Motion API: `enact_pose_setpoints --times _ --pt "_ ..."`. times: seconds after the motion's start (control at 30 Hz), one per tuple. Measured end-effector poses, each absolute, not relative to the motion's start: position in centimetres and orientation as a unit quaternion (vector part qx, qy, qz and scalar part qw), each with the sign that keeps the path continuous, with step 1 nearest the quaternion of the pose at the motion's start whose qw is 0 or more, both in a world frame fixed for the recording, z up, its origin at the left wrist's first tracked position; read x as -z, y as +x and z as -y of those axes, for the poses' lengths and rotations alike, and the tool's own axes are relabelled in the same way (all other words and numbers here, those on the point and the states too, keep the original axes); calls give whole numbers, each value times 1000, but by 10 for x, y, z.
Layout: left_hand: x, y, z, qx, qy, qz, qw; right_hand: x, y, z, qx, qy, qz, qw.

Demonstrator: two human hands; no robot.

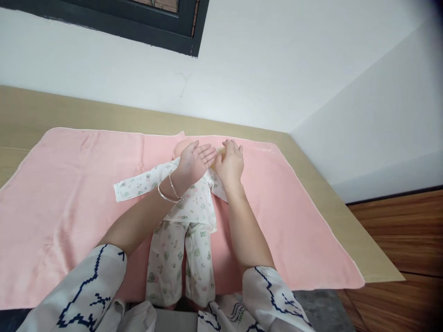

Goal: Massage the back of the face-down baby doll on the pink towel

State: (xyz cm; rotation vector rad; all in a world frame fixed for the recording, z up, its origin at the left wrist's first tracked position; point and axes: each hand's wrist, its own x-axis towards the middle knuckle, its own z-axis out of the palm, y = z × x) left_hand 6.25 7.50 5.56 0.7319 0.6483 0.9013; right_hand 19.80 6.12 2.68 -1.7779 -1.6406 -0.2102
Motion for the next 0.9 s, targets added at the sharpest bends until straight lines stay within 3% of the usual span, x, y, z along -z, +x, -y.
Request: enact_pose_setpoints --times 0.57,0.9 --pt "-51 3 -41 -449 230 -252 826 -25 179 -58 36 -699 615 363" --pt "-57 -4 -33 -458 178 -287 822 -24 145 -38 -14 -650 636 415"
